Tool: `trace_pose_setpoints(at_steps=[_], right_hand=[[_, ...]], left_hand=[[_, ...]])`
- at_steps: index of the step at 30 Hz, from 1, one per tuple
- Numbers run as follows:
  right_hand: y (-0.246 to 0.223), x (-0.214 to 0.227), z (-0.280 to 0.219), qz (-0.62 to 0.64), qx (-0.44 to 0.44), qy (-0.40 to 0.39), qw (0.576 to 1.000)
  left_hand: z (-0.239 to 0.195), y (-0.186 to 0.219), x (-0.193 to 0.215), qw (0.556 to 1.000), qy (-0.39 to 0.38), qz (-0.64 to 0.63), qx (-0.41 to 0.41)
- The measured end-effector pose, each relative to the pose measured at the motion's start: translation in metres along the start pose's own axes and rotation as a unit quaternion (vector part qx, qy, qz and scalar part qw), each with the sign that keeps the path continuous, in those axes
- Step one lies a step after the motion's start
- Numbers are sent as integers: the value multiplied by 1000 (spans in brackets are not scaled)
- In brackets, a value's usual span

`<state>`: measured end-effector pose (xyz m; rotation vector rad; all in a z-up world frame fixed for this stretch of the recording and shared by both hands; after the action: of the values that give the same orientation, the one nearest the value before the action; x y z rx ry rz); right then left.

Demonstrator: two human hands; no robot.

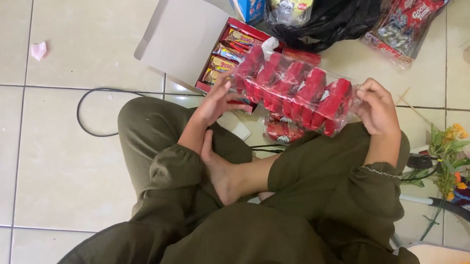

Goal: The person sits on the floor and organizes snack packets. They handle yellow and red snack packs, placing them into a white box and arranging them in neat rows on the floor.

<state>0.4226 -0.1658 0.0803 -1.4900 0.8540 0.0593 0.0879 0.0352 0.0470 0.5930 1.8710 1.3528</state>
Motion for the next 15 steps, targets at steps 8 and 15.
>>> trace_pose_setpoints(at_steps=[8, 15], right_hand=[[-2, 1, 8, -255, 6, 108, 961], [3, 8, 15, -305, 17, 125, 944]], left_hand=[[5, -9, 19, 994, 89, 57, -8], [1, 2, 15, 994, 102, 27, -5]])
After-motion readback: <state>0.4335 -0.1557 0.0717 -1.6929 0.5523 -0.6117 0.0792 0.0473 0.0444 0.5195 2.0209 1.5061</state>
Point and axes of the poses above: each hand's wrist, its own z-axis towards the middle knuckle, its own x-axis out of the back of the hand, y = z × x, the point moved 8 cm from there along z, towards the middle knuckle, and after that the axes turned 15 degrees about z, right-handed, at the moved point
